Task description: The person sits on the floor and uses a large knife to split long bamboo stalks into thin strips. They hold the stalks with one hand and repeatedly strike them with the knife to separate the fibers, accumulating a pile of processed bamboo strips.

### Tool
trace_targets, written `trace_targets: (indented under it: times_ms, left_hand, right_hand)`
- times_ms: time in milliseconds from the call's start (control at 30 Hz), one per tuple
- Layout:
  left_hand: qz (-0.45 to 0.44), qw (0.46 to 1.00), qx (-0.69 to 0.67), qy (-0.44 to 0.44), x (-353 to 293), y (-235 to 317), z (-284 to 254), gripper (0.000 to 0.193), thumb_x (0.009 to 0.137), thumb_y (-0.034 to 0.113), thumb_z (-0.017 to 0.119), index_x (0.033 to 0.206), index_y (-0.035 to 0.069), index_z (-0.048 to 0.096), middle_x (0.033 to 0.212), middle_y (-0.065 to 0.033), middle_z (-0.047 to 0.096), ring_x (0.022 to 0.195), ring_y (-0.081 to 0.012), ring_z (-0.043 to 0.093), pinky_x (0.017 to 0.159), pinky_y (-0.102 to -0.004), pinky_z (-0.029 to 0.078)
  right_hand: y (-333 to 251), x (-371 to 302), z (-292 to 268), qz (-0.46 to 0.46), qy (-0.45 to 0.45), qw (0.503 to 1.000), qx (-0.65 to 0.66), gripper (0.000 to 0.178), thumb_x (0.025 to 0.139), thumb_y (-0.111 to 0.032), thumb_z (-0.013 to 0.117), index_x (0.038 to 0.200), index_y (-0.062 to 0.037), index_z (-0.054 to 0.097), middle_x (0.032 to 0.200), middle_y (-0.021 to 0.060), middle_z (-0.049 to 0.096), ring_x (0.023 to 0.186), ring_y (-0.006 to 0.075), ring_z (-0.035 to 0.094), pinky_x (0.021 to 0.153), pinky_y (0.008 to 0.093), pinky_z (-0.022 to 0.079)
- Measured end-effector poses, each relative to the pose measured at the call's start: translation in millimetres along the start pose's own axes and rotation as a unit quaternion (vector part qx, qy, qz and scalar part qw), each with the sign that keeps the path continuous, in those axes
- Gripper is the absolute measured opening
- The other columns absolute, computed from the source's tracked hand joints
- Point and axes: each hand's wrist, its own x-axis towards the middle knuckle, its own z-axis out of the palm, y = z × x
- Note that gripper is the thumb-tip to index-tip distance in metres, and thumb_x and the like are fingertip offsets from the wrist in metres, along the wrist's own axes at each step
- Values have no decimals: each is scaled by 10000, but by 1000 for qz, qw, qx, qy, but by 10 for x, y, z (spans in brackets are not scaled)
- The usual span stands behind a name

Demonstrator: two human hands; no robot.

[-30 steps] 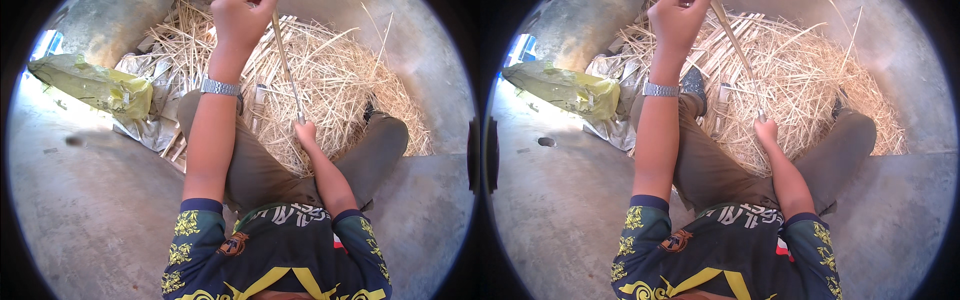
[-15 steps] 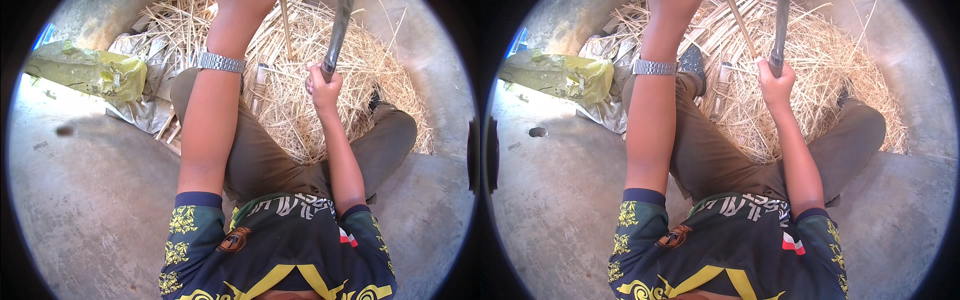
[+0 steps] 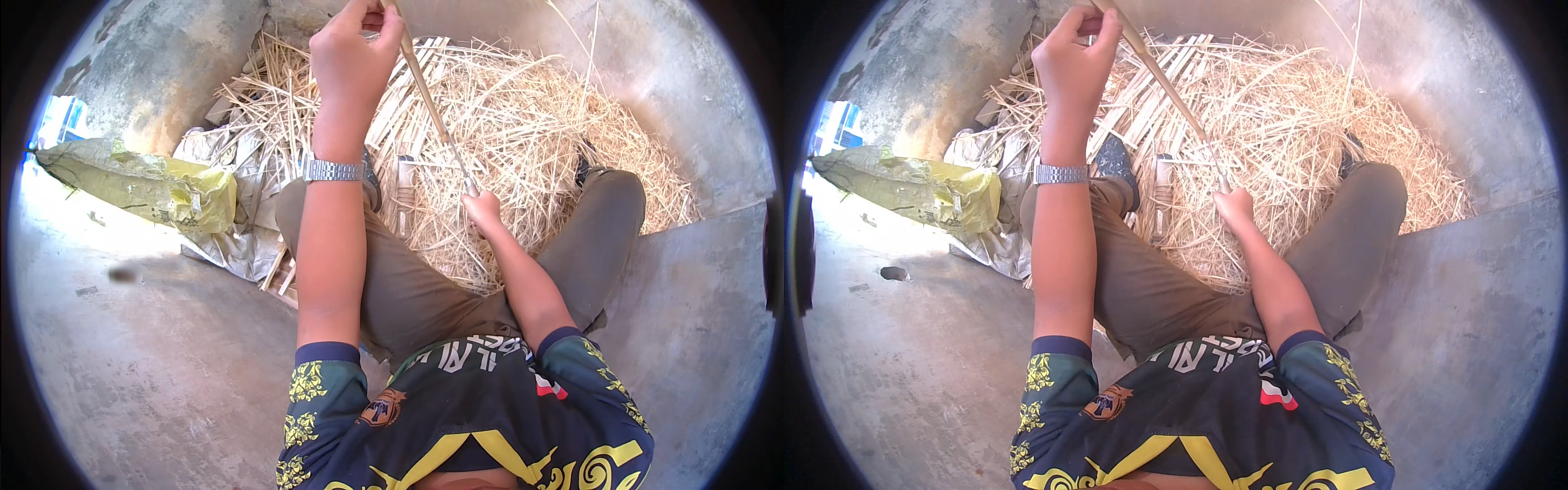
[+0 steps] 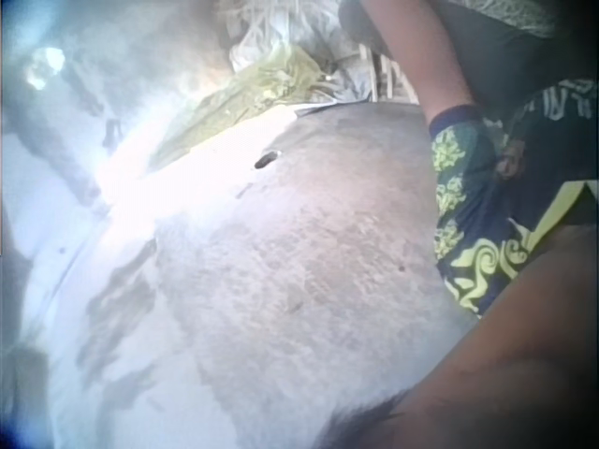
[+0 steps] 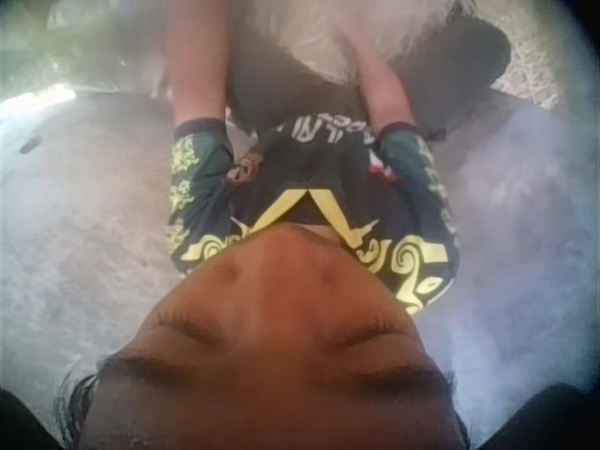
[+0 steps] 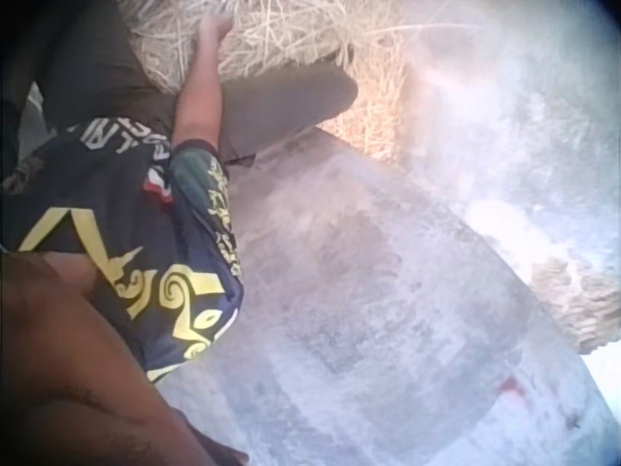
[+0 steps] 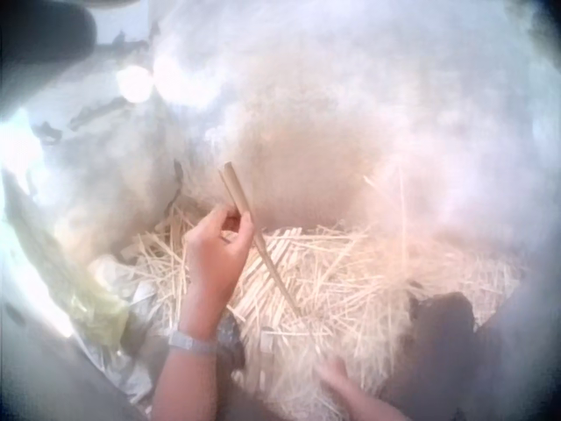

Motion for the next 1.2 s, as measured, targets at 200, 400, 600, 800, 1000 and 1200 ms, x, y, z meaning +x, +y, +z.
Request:
trace_targets:
  times_ms: [200,400,600,800,1000,1200]
  left_hand:
    - [-17,1000,18,7,-118,-192,-96,155,869,118,727,875,-37,713,744,-170,725,687,-238,740,649,-338,564]
    - [-9,1000,-1,-6,-99,-136,-73,177,857,125,724,837,-50,709,730,-179,723,667,-238,736,643,-328,563]
    - [27,999,45,9,-56,-155,1,174,866,145,726,844,-27,720,737,-171,724,670,-250,735,642,-344,562]
    - [40,995,85,-36,-91,-98,-33,168,878,152,731,882,-15,726,761,-174,726,698,-286,737,651,-356,559]
    - [1,1000,16,-4,-63,-60,7,173,899,142,720,937,-26,719,810,-187,737,751,-279,751,689,-352,570]
    - [8,1000,17,2,-44,-244,49,187,895,125,715,985,-39,714,824,-187,741,764,-265,753,703,-348,575]
  right_hand:
    - [-755,-399,-271,-144,30,988,45,286,885,-303,685,843,-21,658,709,85,645,585,161,612,545,332,481]
    - [-1264,-747,-561,-323,65,912,244,224,901,-254,731,923,-43,657,686,-1,597,595,104,531,556,288,426]
    - [-79,-137,-19,-196,97,975,32,343,919,-205,625,1152,46,611,981,193,686,852,248,676,785,396,548]
    - [248,-78,8,44,-61,994,-79,339,876,-199,607,1123,34,615,1004,208,692,871,283,687,800,428,531]
    - [37,-151,-84,89,-47,994,43,262,814,-211,668,936,17,620,718,116,627,558,195,593,527,363,486]
    - [-443,-201,-189,-75,23,995,60,304,851,-296,708,882,-6,622,718,84,622,583,153,585,526,326,477]
